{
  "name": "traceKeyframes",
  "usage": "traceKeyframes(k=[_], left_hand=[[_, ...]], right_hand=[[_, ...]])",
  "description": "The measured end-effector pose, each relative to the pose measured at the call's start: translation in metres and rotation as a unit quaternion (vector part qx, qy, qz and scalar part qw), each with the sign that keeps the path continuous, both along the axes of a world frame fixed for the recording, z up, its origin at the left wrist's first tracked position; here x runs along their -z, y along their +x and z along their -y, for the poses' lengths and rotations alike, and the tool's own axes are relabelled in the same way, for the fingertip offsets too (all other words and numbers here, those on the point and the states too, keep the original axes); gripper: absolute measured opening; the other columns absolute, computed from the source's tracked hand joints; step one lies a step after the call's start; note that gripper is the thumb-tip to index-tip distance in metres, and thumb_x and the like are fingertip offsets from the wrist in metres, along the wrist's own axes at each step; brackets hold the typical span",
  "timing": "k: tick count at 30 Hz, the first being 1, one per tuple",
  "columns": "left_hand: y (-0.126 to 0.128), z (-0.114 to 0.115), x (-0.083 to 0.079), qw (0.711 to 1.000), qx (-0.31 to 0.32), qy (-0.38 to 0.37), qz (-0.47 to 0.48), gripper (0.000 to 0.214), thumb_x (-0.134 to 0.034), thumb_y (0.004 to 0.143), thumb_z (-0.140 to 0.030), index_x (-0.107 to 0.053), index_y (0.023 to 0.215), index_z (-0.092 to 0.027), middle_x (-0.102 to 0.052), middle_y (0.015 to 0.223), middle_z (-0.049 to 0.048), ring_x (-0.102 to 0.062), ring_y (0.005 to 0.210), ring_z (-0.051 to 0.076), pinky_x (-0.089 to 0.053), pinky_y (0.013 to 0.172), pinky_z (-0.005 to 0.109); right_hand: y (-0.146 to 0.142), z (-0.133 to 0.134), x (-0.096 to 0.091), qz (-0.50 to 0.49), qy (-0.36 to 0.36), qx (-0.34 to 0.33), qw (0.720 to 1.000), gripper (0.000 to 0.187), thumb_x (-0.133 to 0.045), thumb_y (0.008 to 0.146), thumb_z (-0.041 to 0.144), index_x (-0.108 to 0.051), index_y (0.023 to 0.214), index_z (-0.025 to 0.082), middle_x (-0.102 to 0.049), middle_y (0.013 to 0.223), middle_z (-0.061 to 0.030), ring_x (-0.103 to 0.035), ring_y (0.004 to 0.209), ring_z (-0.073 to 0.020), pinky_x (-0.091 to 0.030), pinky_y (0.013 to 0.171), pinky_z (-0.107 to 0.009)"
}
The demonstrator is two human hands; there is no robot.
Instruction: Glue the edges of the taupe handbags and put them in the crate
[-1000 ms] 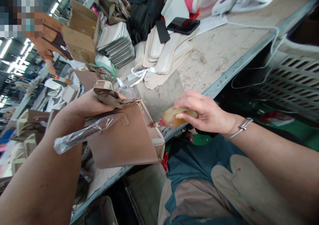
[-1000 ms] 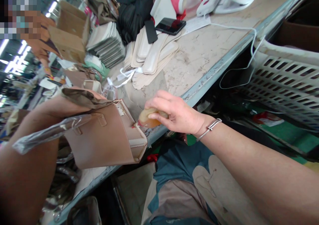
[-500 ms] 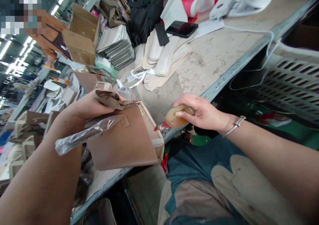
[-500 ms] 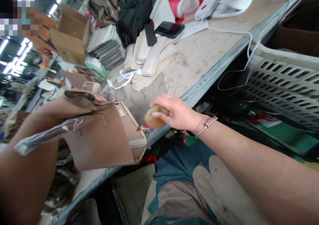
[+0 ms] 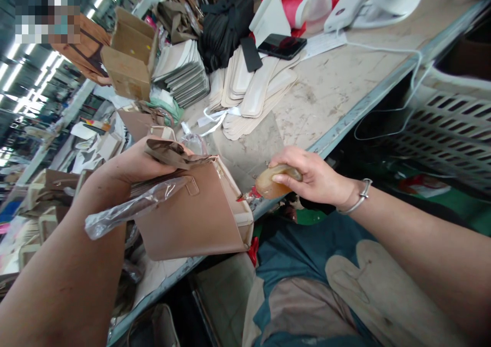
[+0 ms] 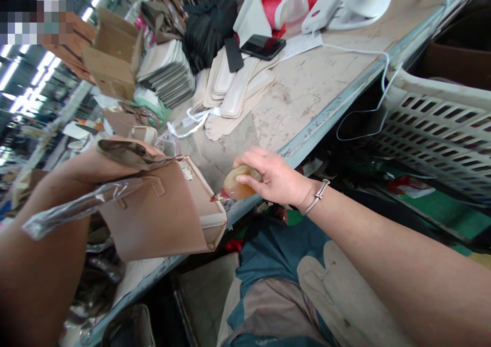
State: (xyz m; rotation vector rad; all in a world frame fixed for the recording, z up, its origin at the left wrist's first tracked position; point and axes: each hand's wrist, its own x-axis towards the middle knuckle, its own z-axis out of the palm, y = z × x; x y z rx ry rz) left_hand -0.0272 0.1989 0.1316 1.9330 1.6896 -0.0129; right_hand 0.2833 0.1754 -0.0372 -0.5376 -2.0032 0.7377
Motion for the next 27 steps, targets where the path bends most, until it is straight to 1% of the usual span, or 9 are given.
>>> traceKeyframes(k=[4, 7, 11, 13, 15, 17, 20, 24, 27], left_hand=[[-0.003, 0.003, 0.000, 1.000, 0.000, 0.025, 0.009, 0.026, -0.070, 0.061, -0.027, -0.071, 0.084, -0.016, -0.074, 0.085, 0.0054, -0.067, 0.074, 0.020, -0.055, 0.080, 0.037], [-0.006, 0.005, -0.006, 0.999, 0.027, 0.039, 0.021, 0.027, -0.072, 0.061, -0.028, -0.071, 0.085, -0.017, -0.074, 0.085, 0.0041, -0.067, 0.074, 0.020, -0.056, 0.076, 0.034], [-0.008, 0.011, -0.026, 0.994, 0.080, 0.068, 0.001, 0.030, -0.071, 0.063, -0.035, -0.070, 0.087, -0.016, -0.074, 0.082, 0.0017, -0.066, 0.072, 0.018, -0.055, 0.067, 0.027], [-0.008, 0.017, -0.035, 0.988, 0.112, 0.102, -0.015, 0.031, -0.068, 0.067, -0.036, -0.069, 0.089, -0.014, -0.074, 0.082, 0.0020, -0.066, 0.071, 0.016, -0.053, 0.065, 0.025], [-0.007, 0.025, -0.040, 0.977, 0.155, 0.143, -0.038, 0.030, -0.065, 0.072, -0.034, -0.069, 0.091, -0.012, -0.074, 0.085, 0.0035, -0.066, 0.073, 0.015, -0.052, 0.066, 0.023], [-0.007, 0.034, -0.040, 0.963, 0.196, 0.177, -0.058, 0.029, -0.062, 0.075, -0.031, -0.068, 0.095, -0.011, -0.074, 0.094, 0.0063, -0.067, 0.081, 0.015, -0.053, 0.073, 0.025], [-0.007, 0.047, -0.035, 0.946, 0.234, 0.213, -0.070, 0.029, -0.058, 0.078, -0.028, -0.066, 0.101, -0.012, -0.073, 0.105, 0.0095, -0.067, 0.095, 0.016, -0.051, 0.086, 0.029], [-0.006, 0.062, -0.031, 0.942, 0.230, 0.227, -0.090, 0.029, -0.052, 0.080, -0.024, -0.064, 0.103, -0.012, -0.071, 0.111, 0.0109, -0.065, 0.103, 0.017, -0.050, 0.090, 0.032], [-0.002, 0.072, -0.030, 0.941, 0.224, 0.232, -0.104, 0.029, -0.052, 0.082, -0.027, -0.065, 0.102, -0.012, -0.071, 0.113, 0.0107, -0.066, 0.103, 0.017, -0.050, 0.090, 0.031]], right_hand=[[0.002, 0.006, 0.004, 0.047, -0.021, -0.054, 0.997, 0.015, -0.053, 0.093, 0.029, -0.055, 0.103, 0.018, -0.060, 0.091, -0.0076, -0.055, 0.085, -0.0204, -0.045, 0.075, -0.033], [-0.001, 0.008, 0.003, 0.050, -0.030, -0.061, 0.996, 0.015, -0.054, 0.092, 0.028, -0.056, 0.104, 0.018, -0.060, 0.093, -0.0076, -0.056, 0.086, -0.0203, -0.045, 0.076, -0.032], [-0.006, 0.006, 0.004, 0.006, -0.033, -0.011, 0.999, 0.016, -0.057, 0.090, 0.027, -0.056, 0.104, 0.018, -0.061, 0.093, -0.0064, -0.057, 0.086, -0.0196, -0.045, 0.076, -0.031], [-0.007, 0.005, 0.005, -0.009, -0.033, 0.019, 0.999, 0.018, -0.057, 0.090, 0.026, -0.056, 0.106, 0.018, -0.061, 0.093, -0.0063, -0.058, 0.086, -0.0198, -0.046, 0.076, -0.031], [-0.006, 0.003, 0.004, -0.019, -0.027, 0.043, 0.999, 0.019, -0.058, 0.090, 0.025, -0.056, 0.107, 0.018, -0.061, 0.094, -0.0066, -0.058, 0.087, -0.0199, -0.046, 0.077, -0.031], [-0.004, 0.002, 0.002, -0.026, -0.007, 0.061, 0.998, 0.019, -0.058, 0.090, 0.023, -0.056, 0.108, 0.018, -0.061, 0.094, -0.0069, -0.058, 0.086, -0.0201, -0.046, 0.077, -0.032], [-0.004, 0.002, -0.002, -0.030, 0.032, 0.069, 0.997, 0.020, -0.059, 0.089, 0.019, -0.056, 0.108, 0.019, -0.060, 0.094, -0.0074, -0.057, 0.086, -0.0205, -0.047, 0.077, -0.033], [-0.007, 0.005, 0.000, -0.010, 0.049, 0.044, 0.998, 0.022, -0.058, 0.089, 0.016, -0.055, 0.110, 0.019, -0.057, 0.094, -0.0079, -0.056, 0.087, -0.0204, -0.048, 0.075, -0.032], [-0.010, 0.008, 0.005, 0.030, 0.049, 0.025, 0.998, 0.021, -0.055, 0.090, 0.015, -0.055, 0.111, 0.019, -0.055, 0.095, -0.0081, -0.056, 0.086, -0.0195, -0.049, 0.072, -0.030]])
